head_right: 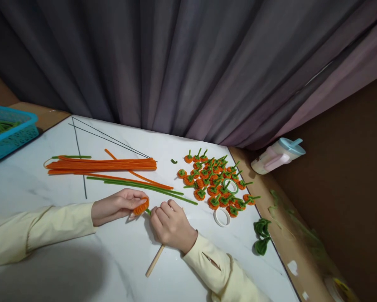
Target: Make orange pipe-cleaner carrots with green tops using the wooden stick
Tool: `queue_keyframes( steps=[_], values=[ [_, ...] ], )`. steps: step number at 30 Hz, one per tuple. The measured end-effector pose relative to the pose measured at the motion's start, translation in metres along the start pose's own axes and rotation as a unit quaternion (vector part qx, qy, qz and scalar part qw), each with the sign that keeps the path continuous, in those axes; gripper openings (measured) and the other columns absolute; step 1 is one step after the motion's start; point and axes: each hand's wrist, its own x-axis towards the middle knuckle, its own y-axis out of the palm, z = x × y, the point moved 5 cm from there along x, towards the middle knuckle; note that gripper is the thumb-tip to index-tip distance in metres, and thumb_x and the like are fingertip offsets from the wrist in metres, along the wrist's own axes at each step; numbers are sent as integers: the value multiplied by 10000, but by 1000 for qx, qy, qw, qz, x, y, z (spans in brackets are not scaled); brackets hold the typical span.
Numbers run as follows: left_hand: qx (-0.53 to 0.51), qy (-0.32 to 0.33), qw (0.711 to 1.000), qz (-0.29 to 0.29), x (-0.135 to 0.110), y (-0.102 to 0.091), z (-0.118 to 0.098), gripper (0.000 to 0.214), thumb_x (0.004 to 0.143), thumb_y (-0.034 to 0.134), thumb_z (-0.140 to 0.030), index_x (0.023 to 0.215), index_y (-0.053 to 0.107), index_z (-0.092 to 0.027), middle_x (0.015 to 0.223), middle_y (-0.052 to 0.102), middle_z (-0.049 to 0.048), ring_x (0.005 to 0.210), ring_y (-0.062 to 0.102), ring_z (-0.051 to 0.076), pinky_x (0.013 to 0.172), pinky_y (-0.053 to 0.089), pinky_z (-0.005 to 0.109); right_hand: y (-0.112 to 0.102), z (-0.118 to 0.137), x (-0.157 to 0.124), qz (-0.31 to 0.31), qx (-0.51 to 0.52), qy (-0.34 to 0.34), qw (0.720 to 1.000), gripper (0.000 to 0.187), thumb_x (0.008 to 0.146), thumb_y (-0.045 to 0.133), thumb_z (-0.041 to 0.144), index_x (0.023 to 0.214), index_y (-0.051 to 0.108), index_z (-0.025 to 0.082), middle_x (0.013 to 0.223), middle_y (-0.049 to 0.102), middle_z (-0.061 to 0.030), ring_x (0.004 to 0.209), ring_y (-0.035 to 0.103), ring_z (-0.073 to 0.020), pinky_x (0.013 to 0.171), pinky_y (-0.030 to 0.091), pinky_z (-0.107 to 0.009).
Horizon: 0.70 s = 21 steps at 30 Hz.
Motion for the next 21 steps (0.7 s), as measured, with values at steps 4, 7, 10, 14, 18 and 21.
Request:
queue_keyframes(
  steps=[4, 7, 10, 14, 18, 21],
  values=[
    [0, 11, 1000, -2, 0, 0, -1, 201, 751, 639, -298, 780, 590, -106, 630, 504, -5, 530, 406, 69, 514, 329, 209, 0, -2, 0, -5, -17, 32, 999, 89, 772, 493, 81, 761, 580, 100, 579, 483, -41, 598, 389, -162, 541, 286, -313],
    [4, 13, 1000, -1, 0, 1, -1, 189, 764, 628, -294, 777, 585, -111, 626, 499, -9, 533, 408, 69, 512, 329, 206, -1, -3, 0, -8, -34, 40, 999, 75, 787, 520, 102, 733, 570, 117, 568, 475, -28, 590, 383, -153, 543, 276, -309],
    [4, 12, 1000, 2, 1, 1, 0, 186, 764, 630, -285, 775, 581, -106, 618, 488, -13, 536, 409, 67, 515, 337, 200, 0, -3, 1, -7, -33, 30, 999, 97, 801, 498, 82, 745, 571, 115, 584, 482, -32, 602, 391, -152, 559, 280, -308],
    [-2, 13, 1000, -12, 4, -1, 1, 224, 787, 600, -324, 821, 565, -106, 672, 516, 7, 560, 447, 76, 518, 364, 201, -1, -4, 3, -10, 13, 46, 999, 146, 801, 470, 77, 690, 554, 123, 573, 479, -35, 597, 370, -150, 550, 269, -304],
    [48, 44, 996, -55, 5, -4, -1, 334, 824, 511, -424, 1002, 524, -143, 720, 550, 26, 594, 505, 119, 500, 407, 231, -3, -13, 3, -24, 109, 160, 981, 261, 836, 443, 118, 578, 461, 155, 529, 425, -14, 572, 332, -134, 545, 263, -296],
    [156, 100, 979, -86, 3, -4, -5, 392, 802, 544, -409, 1109, 514, -168, 804, 571, 31, 593, 498, 107, 540, 433, 247, -2, -18, 2, -30, 166, 217, 962, 308, 859, 415, 138, 552, 409, 165, 524, 398, -3, 570, 341, -127, 558, 279, -290]
  ],
)
